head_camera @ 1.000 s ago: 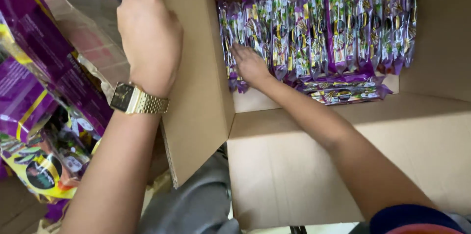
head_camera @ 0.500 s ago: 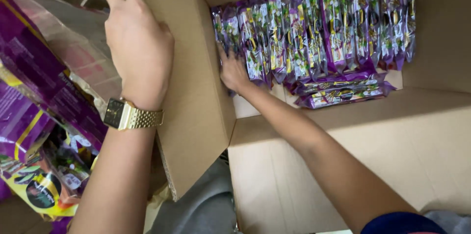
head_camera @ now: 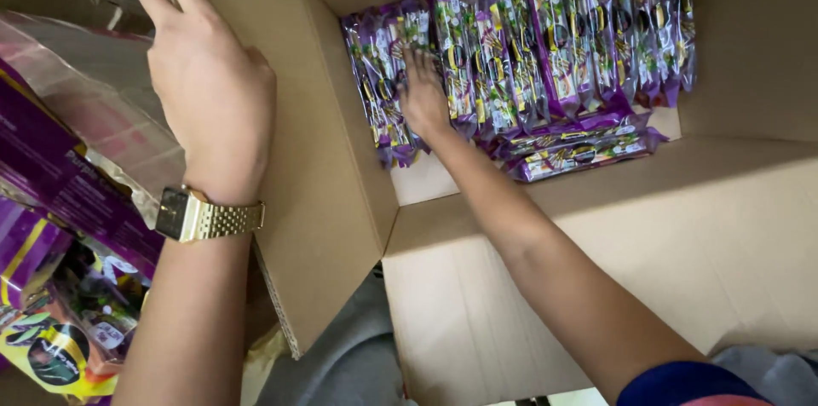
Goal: Packing individual snack bags into cardboard boxes.
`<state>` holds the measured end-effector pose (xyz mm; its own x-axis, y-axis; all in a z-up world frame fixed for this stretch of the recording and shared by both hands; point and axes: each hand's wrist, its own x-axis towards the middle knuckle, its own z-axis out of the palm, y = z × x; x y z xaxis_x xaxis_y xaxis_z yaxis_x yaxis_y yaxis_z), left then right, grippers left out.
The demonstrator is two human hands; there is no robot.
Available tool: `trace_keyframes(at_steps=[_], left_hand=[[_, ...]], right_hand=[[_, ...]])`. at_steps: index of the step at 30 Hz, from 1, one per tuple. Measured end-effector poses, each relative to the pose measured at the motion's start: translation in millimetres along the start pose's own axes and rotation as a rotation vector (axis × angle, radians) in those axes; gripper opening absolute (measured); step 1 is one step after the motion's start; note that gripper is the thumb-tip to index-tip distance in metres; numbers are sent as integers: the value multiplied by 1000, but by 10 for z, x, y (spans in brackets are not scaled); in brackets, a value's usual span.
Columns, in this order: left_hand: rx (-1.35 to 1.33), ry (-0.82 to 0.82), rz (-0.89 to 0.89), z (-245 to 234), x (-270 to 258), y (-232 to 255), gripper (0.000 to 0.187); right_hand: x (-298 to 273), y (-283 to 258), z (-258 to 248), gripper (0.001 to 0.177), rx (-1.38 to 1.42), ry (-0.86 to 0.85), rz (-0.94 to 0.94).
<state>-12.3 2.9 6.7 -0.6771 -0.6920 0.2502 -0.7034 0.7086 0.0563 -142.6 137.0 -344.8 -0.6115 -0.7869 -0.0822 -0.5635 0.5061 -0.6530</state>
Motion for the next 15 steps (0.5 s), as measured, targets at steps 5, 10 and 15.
trace_keyframes(at_steps=[5,10,15], left_hand=[[8,-40,-24,10,33,71,103],[5,13,15,42,47,143,101],[10,-37,0,-21,28,127,106]], right_hand=[[84,-258,-476,73,74,-153,122],[40,-99,-615,70,74,-7,168],[22,331,-306,82,-6,156,166]])
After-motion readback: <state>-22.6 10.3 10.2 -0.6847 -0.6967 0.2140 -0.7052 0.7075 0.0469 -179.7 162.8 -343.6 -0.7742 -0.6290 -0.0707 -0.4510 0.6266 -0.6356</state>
